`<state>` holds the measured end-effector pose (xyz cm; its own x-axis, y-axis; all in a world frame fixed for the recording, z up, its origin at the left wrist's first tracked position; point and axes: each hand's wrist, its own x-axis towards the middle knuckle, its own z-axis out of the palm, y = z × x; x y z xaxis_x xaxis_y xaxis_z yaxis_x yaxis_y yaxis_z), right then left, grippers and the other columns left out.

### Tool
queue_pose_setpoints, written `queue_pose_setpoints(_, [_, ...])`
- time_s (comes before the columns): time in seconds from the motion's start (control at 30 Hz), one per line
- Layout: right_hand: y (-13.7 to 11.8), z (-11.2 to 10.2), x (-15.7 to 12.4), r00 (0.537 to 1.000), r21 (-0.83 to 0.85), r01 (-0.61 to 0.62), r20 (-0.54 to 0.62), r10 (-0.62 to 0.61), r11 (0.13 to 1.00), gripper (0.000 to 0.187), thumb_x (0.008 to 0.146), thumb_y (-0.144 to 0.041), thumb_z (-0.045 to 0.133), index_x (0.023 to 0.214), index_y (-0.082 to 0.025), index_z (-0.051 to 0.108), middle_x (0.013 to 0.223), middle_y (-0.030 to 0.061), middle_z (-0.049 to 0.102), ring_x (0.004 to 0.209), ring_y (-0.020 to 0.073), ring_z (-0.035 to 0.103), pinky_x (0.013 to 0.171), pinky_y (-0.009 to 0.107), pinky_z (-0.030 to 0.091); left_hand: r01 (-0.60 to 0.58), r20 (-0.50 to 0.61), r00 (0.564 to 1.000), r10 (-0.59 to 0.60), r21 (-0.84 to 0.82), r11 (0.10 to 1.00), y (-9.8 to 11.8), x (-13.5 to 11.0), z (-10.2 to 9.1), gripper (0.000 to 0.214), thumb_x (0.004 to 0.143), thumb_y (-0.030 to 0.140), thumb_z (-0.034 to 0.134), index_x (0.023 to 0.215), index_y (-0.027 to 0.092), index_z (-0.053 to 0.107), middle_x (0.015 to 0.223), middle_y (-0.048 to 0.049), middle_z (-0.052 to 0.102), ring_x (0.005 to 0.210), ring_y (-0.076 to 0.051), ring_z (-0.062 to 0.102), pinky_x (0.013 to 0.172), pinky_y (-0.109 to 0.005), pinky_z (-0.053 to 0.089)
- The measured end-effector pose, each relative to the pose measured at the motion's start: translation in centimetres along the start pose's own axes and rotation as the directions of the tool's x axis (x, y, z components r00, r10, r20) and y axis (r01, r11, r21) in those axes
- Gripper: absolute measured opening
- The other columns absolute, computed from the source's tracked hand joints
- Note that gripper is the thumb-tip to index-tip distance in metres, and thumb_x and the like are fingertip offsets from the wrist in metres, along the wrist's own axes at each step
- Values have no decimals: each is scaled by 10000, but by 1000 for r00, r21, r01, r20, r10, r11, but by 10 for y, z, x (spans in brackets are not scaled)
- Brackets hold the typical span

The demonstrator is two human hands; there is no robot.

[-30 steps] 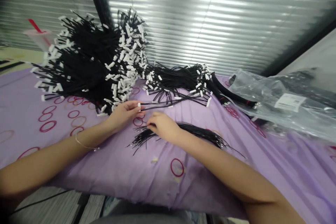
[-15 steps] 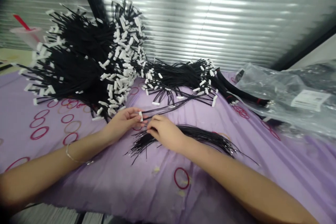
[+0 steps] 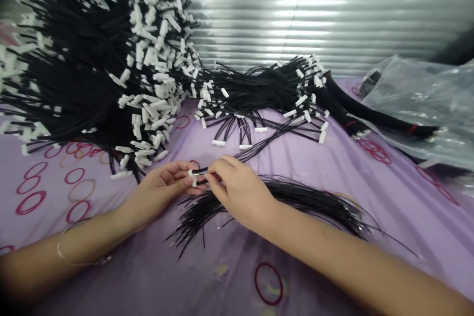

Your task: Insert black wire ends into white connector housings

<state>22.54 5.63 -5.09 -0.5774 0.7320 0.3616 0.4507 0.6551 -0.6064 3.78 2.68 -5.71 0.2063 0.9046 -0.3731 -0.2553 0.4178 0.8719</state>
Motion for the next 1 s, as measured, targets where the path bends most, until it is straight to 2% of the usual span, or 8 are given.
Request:
queue_pose_setpoints(0.27, [5, -2, 5, 997, 113, -67, 42, 63, 991, 136, 812, -123, 584, 713, -161, 669, 670, -23, 571, 598, 43, 485, 531, 172, 333, 52, 40, 998, -53, 35, 998, 1, 1, 0, 267, 713, 219, 726, 917, 117, 588, 886, -66, 718, 742, -141, 692, 728, -262, 588])
queue_pose_setpoints(0.5, [3, 1, 4, 999, 73, -42, -1, 43, 996, 159, 806, -99, 572, 700, -150, 679, 656, -19, 559, 599, 39, 477, 535, 162, 334, 31, 77, 996, -37, 71, 997, 1, 4, -2, 206, 759, 191, 686, 936, 111, 619, 884, -58, 719, 734, -113, 685, 680, -208, 594])
queue_pose_setpoints(0.67, [3, 1, 1, 1000, 38, -15, -14, 15, 999, 153, 801, -94, 576, 697, -142, 677, 672, -14, 570, 611, 42, 490, 548, 163, 350, 27, 89, 995, -35, 84, 996, 0, 6, -4, 195, 761, 183, 683, 922, 96, 615, 839, -59, 714, 754, -139, 695, 653, -211, 599])
queue_pose_setpoints(0.87, [0, -1, 0, 999, 57, -49, -19, 50, 997, 152, 811, -115, 581, 692, -149, 669, 670, -17, 564, 601, 40, 491, 533, 164, 349, 38, 95, 994, -47, 86, 996, 2, 4, -4, 183, 749, 178, 690, 893, 89, 621, 821, -59, 708, 749, -147, 697, 645, -219, 599])
queue_pose_setpoints(1.0, [0, -2, 2, 1000, 43, 5, -6, -5, 999, 175, 829, -112, 559, 690, -143, 659, 674, -11, 551, 610, 44, 480, 555, 173, 355, 47, 90, 994, -55, 93, 995, 4, 3, -2, 175, 750, 158, 682, 902, 96, 624, 810, -59, 711, 722, -138, 692, 630, -215, 592])
